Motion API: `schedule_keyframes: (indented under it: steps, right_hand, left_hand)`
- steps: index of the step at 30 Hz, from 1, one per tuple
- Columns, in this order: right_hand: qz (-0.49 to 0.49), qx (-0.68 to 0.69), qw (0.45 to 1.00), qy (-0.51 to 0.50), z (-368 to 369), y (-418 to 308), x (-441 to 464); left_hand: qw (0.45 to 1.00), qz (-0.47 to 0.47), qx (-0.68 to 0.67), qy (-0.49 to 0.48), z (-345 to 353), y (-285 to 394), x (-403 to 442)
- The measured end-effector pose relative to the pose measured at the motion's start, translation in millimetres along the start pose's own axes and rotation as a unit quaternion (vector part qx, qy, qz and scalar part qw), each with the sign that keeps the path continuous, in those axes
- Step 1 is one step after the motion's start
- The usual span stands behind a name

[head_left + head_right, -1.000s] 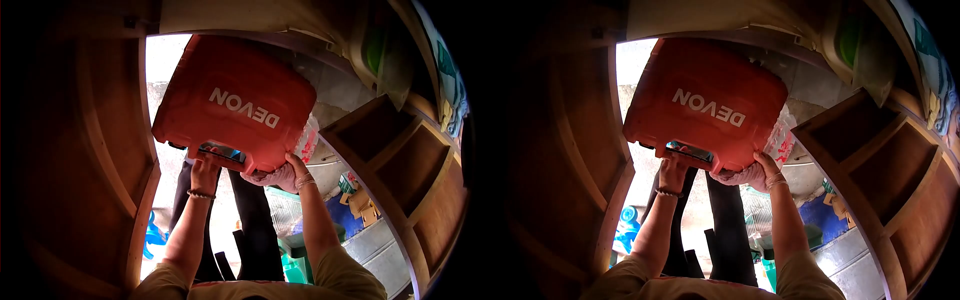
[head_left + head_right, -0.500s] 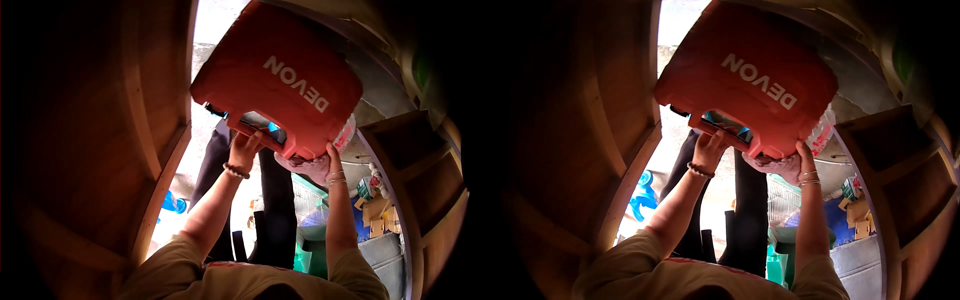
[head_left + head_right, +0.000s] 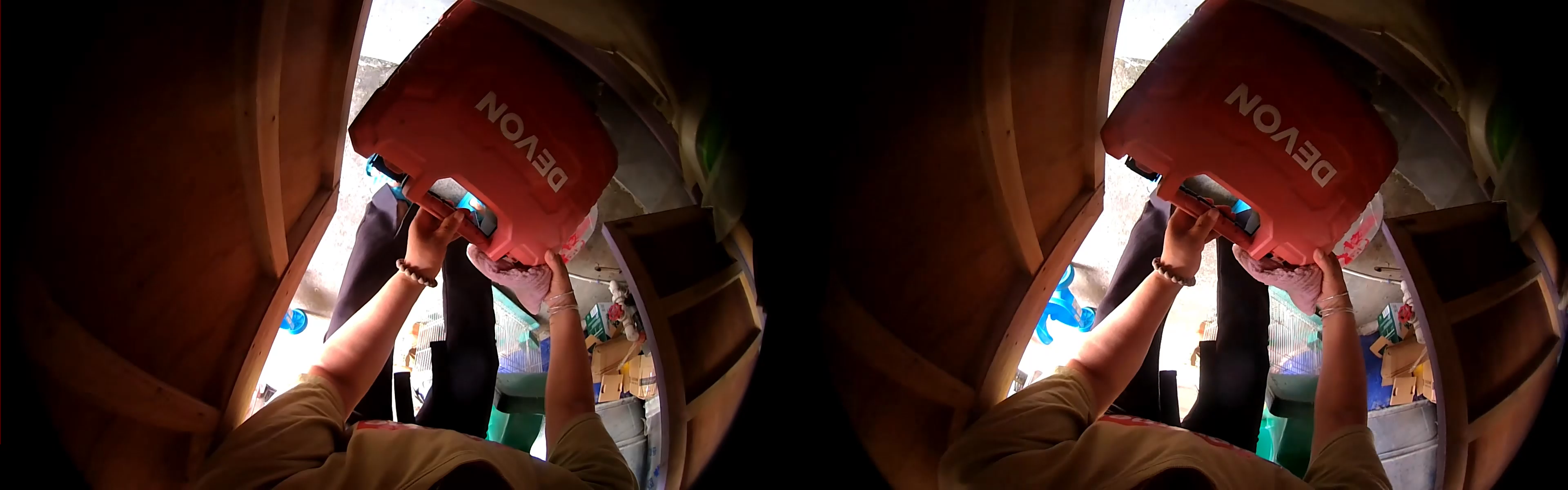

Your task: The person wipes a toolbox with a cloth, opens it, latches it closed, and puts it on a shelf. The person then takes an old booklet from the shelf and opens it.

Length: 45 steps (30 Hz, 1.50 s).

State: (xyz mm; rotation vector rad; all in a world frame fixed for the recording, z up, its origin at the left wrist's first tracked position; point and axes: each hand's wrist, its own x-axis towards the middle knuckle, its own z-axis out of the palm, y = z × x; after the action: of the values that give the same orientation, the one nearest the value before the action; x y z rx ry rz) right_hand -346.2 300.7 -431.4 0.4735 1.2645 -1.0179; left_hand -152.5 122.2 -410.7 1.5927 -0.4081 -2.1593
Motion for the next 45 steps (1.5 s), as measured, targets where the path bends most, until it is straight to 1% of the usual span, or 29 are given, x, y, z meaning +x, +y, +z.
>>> schedule_keyframes:
  steps: [1,3,4,6,7,9,10,12,13,15,16,17,19,20,21,23,24,26,27,29,30,31,32,33,36,38,45]
  right_hand:
    - [0.001,0.000,1.000,0.001,3,0,-1]
    - [-0.005,0.019,0.999,0.045,9,0,-4]
    - [-0.004,0.020,0.999,0.048,7,0,-5]
    - [-0.006,0.043,0.997,0.063,4,1,-5]
    - [-0.005,0.042,0.997,0.063,9,-2,-7]
    - [0.000,0.061,0.997,0.040,22,-12,-11]
    - [-0.004,0.065,0.997,0.028,25,-15,-11]
    - [-0.004,0.052,0.998,0.031,21,-16,-11]
    - [-0.004,0.037,0.999,0.032,20,-17,-11]
    - [-0.004,0.037,0.999,0.038,18,-14,-10]
    - [-0.005,0.037,0.998,0.045,17,-12,-10]
    - [-0.004,0.037,0.998,0.045,16,-12,-10]
    - [0.005,0.033,0.997,0.072,15,-10,-10]
    - [0.004,0.033,0.997,0.072,13,-10,-9]
    - [0.006,0.035,0.997,0.064,11,-9,-8]
    - [0.008,0.039,0.998,0.057,13,-9,-8]
    - [0.004,0.038,0.998,0.059,14,-10,-9]
    - [0.000,0.037,0.997,0.062,14,-10,-10]
    - [0.002,0.029,0.997,0.068,11,-9,-9]
    - [0.006,0.021,0.997,0.073,11,-9,-8]
    - [0.007,0.031,0.998,0.056,13,-10,-8]
    - [0.009,0.040,0.998,0.039,15,-11,-9]
    - [0.010,0.039,0.998,0.039,17,-12,-10]
    - [0.010,0.038,0.998,0.051,19,-13,-11]
    - [0.016,0.034,0.997,0.063,18,-13,-10]
    - [0.021,0.034,0.997,0.064,16,-11,-9]
    - [0.029,0.042,0.996,0.067,5,-5,-6]
  left_hand:
    - [1.000,-0.001,0.000,0.001,0,1,-1]
    - [1.000,0.003,0.013,-0.011,0,4,-1]
    - [1.000,0.001,0.012,-0.011,-2,4,0]
    - [0.997,0.001,0.027,-0.071,-7,6,2]
    - [0.997,0.001,0.026,-0.070,-9,7,1]
    - [0.994,-0.055,-0.069,-0.068,-10,10,1]
    - [0.994,-0.056,-0.068,-0.067,-13,12,1]
    - [0.983,-0.014,-0.159,-0.090,-18,16,8]
    - [0.983,-0.014,-0.159,-0.090,-16,18,10]
    - [0.991,0.105,-0.077,-0.041,-14,24,12]
    - [0.993,0.075,-0.081,-0.028,-8,40,13]
    - [0.994,0.075,-0.080,-0.027,-12,41,18]
    - [0.965,0.086,-0.227,-0.097,-20,41,26]
    - [0.964,0.080,-0.236,-0.095,-21,42,26]
    - [0.964,0.080,-0.236,-0.096,-21,43,26]
    - [0.980,0.105,-0.168,-0.035,-19,46,27]
    - [0.980,0.103,-0.168,-0.035,-19,47,28]
    - [0.983,0.143,-0.113,-0.018,-20,48,29]
    - [0.983,0.143,-0.113,-0.018,-20,48,29]
    - [0.983,0.173,-0.060,0.013,-22,47,28]
    - [0.983,0.173,-0.060,0.015,-25,47,27]
    - [0.984,0.154,-0.082,0.021,-27,48,24]
    - [0.985,0.134,-0.104,0.027,-27,48,22]
    - [0.985,0.133,-0.105,0.029,-29,48,22]
    - [0.989,0.127,-0.069,0.043,-33,48,22]
    - [0.986,0.106,-0.117,0.055,-34,49,22]
    - [0.984,0.074,-0.150,0.060,-37,49,23]
